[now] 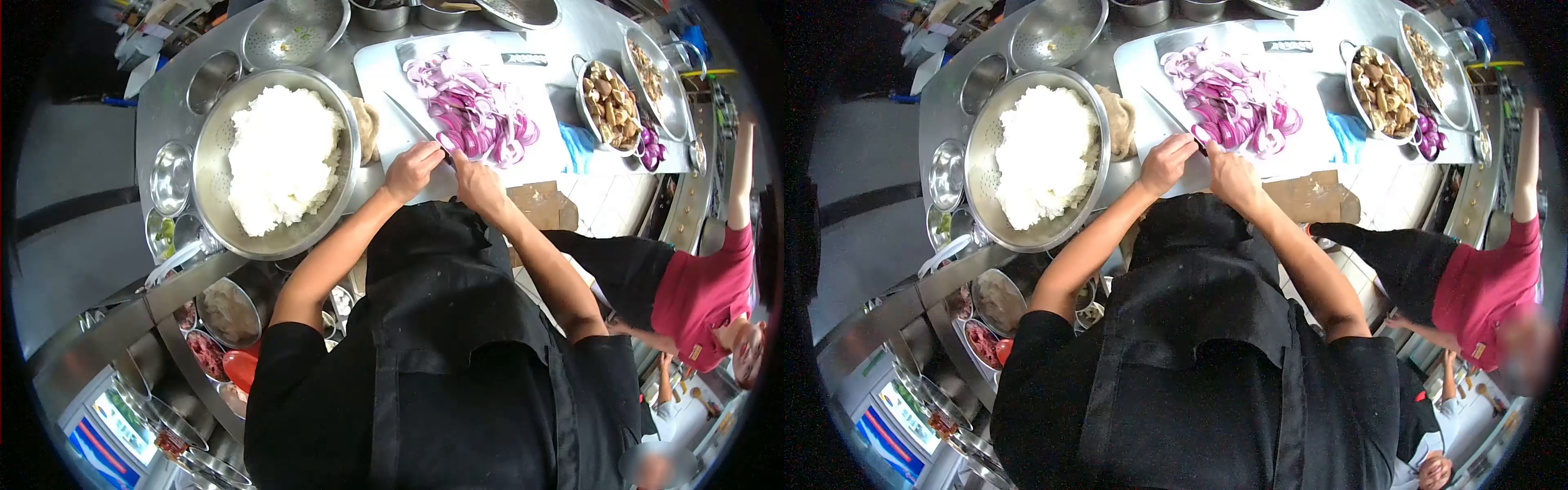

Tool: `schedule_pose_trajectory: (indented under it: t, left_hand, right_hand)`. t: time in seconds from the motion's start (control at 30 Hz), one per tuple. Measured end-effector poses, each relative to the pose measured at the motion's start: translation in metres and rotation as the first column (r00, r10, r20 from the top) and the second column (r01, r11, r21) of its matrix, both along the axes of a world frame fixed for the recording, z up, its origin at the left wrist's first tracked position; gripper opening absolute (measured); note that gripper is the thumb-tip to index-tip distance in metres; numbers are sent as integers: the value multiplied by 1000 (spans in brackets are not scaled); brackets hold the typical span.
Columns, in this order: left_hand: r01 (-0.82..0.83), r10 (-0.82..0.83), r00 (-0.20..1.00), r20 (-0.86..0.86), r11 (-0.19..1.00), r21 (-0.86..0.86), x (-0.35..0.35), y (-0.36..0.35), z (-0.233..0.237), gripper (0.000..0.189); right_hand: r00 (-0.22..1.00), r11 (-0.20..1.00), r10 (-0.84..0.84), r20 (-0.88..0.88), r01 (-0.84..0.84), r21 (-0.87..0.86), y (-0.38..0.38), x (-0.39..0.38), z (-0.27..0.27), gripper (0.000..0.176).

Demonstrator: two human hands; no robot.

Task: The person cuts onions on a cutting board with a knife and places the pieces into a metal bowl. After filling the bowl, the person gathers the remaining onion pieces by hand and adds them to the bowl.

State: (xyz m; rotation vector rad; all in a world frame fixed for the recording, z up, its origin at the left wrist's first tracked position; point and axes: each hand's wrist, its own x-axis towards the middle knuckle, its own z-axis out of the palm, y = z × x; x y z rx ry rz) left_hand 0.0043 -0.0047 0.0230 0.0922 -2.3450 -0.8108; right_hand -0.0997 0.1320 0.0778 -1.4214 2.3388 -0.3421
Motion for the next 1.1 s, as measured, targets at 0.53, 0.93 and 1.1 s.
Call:
schedule_pose_trajectory:
  t: [0.53,0.93,1.1]
  left_hand:
    - [-15,29,954,297,999,-48,-40,46,58,72]
    - [-516,516,853,72,816,262,-29,20,94,52]
    - [-910,905,415,97,412,53,56,-104,153,21]
  right_hand:
    - [986,974,-58,-155,22,-227,27,-60,51,29]
    - [977,964,-41,-211,-17,-267,34,-236,30,42]
    - [981,960,-9,-196,-47,-275,-19,-259,-2,39]
